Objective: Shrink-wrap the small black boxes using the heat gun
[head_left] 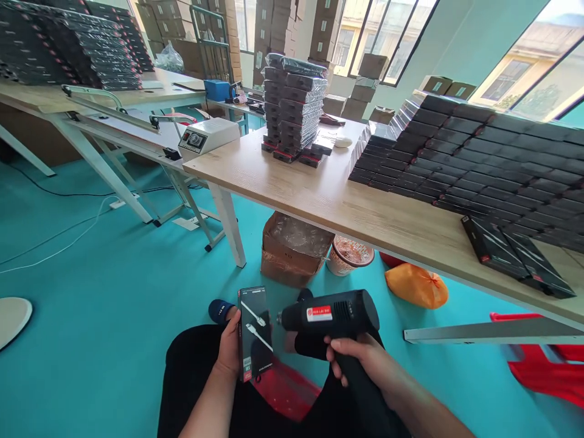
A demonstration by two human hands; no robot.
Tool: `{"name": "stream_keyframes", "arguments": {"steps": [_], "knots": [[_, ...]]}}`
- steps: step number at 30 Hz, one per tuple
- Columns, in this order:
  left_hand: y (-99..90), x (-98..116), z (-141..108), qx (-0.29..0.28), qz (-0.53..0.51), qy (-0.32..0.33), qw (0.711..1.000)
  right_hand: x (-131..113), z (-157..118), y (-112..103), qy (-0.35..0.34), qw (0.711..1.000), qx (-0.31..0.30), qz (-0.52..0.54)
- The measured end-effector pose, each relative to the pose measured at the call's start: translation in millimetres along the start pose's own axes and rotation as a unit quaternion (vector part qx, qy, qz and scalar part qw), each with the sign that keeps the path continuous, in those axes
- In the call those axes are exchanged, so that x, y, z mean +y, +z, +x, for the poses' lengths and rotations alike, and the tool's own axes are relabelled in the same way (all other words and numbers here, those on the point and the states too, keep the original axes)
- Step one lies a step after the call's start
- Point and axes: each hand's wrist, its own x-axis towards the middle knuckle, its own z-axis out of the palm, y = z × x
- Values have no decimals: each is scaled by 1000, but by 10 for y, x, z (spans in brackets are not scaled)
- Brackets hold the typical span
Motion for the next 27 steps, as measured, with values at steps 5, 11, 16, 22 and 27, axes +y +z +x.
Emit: {"name": "stream_keyframes", "arguments": {"steps": [5,11,16,22,27], "knots": [[57,-6,6,66,55,44,995,-116,162,180,-34,998,-18,50],[68,23,-36,14,17,-6,1000,-297,-58,186,-18,963,-176,-205],[32,-19,9,15,72,10,997,-341,17,353,-83,990,-68,-96],[115,0,-13,66,56,-13,996,-377,182,532,-82,993,-39,-71],[107,9,-22,75,30,18,997,-346,147,333,-64,993,-56,-87]]}}
